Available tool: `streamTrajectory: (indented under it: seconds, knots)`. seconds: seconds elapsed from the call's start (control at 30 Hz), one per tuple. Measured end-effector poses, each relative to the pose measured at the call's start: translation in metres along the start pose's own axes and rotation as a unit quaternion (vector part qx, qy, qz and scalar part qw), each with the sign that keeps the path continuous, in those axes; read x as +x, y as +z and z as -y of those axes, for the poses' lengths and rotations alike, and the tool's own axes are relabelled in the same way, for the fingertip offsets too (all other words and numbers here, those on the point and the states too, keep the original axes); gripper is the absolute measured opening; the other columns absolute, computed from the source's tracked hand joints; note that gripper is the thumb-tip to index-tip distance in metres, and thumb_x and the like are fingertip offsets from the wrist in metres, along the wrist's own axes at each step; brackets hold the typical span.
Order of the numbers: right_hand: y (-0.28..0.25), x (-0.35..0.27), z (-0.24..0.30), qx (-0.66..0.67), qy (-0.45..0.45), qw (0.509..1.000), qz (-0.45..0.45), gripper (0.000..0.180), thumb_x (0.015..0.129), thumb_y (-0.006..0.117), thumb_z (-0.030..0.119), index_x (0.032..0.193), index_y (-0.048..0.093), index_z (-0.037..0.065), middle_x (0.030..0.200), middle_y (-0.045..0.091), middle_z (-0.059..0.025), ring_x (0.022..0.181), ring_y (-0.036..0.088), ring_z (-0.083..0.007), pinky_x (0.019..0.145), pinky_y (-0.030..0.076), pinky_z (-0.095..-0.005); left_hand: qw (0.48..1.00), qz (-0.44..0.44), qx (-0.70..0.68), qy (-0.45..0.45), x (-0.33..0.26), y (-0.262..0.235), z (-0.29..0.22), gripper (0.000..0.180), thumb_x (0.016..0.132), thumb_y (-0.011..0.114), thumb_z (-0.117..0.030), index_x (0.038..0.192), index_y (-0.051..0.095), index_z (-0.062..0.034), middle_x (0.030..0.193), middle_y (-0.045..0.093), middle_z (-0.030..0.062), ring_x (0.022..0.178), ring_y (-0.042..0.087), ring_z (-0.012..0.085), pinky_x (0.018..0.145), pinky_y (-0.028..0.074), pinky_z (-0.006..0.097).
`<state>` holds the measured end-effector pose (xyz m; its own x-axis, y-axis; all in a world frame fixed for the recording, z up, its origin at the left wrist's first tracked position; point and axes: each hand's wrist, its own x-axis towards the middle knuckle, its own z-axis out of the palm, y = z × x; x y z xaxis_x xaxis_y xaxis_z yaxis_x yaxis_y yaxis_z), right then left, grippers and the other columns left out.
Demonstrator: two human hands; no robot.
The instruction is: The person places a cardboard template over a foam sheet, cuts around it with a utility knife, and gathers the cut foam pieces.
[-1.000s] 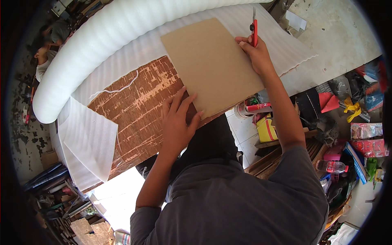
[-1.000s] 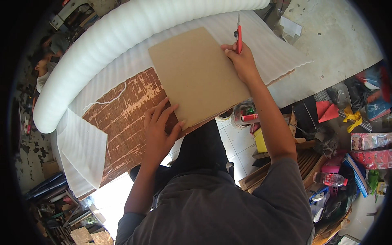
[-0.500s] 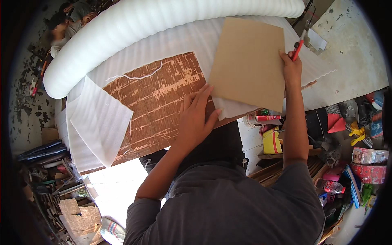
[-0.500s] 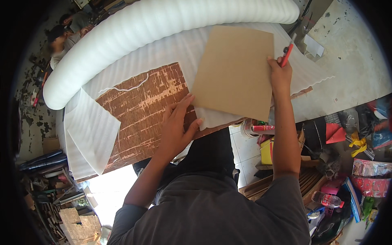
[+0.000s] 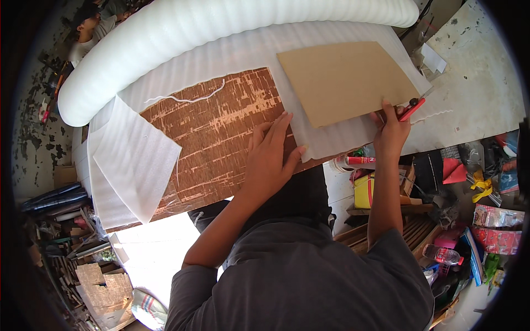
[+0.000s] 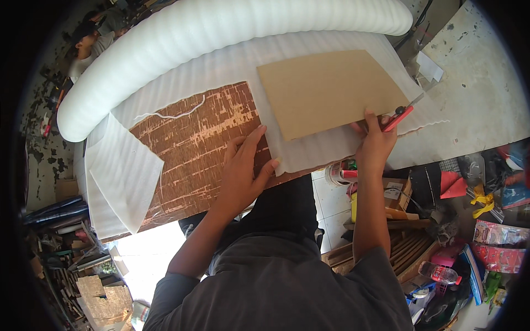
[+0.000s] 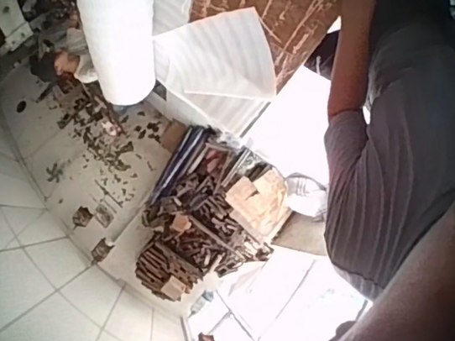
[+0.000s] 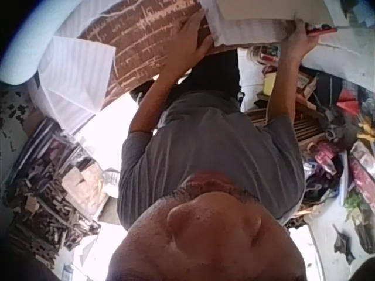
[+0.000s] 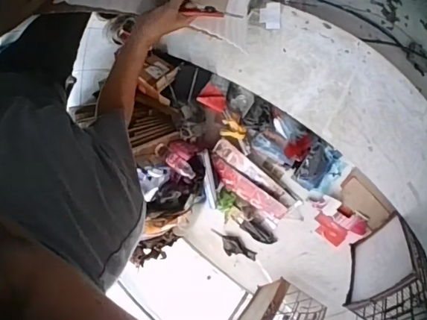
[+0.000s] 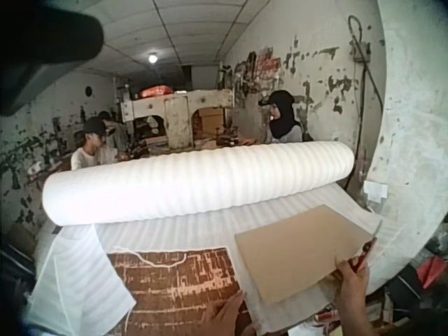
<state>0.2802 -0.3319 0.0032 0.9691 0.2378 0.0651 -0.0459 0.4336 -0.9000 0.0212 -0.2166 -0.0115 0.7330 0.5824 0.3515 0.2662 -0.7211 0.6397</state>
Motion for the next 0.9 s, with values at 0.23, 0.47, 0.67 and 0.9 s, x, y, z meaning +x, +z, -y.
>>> streamTrajectory:
  seconds: [0.23,0.47,0.67,0.9]
  knots:
    - [-0.016,-0.030,0.009,-0.124,0.005,0.990,0.063,0.039,0.089,0.077,0.003,0.095,0.040,0.013,0.097,0.055,-0.0035,0.086,0.066,-0.0156,0.073,0.065,-0.0357,0.999,-0.014,0.012,-0.027,0.001,0.003,-0.005,0.071,0.096,0.066,-0.042,0.151,0.043,-0.0027,0.152,0.050,0.0187,0.130,0.046,0.0404,0.110,0.037,0.051]
    - [-0.033,-0.035,0.015,-0.163,0.064,0.982,0.074,0.040,0.088,0.078,0.004,0.095,0.039,0.013,0.091,0.054,-0.0028,0.082,0.066,-0.0154,0.073,0.065,-0.0354,0.996,0.012,0.090,-0.006,-0.001,0.006,-0.006,0.071,0.092,0.069,-0.045,0.150,0.048,-0.0082,0.157,0.044,0.0159,0.134,0.043,0.0391,0.112,0.035,0.053]
    - [-0.038,-0.030,0.017,-0.180,0.075,0.976,0.095,0.041,0.088,0.079,0.006,0.094,0.039,0.013,0.089,0.057,-0.0042,0.079,0.068,-0.0160,0.070,0.064,-0.0328,0.996,0.006,0.090,-0.003,-0.003,0.006,-0.004,0.066,0.093,0.069,-0.043,0.148,0.052,-0.0109,0.156,0.045,0.0139,0.134,0.043,0.0385,0.112,0.036,0.053]
    - [-0.045,-0.029,0.021,-0.199,0.080,0.970,0.111,0.041,0.089,0.079,0.008,0.093,0.039,0.012,0.079,0.061,-0.0055,0.064,0.070,-0.0179,0.061,0.061,-0.0285,0.998,0.007,0.065,0.000,-0.005,0.004,-0.004,0.059,0.092,0.071,-0.036,0.144,0.056,-0.0107,0.154,0.047,0.0131,0.132,0.044,0.0386,0.112,0.036,0.053]
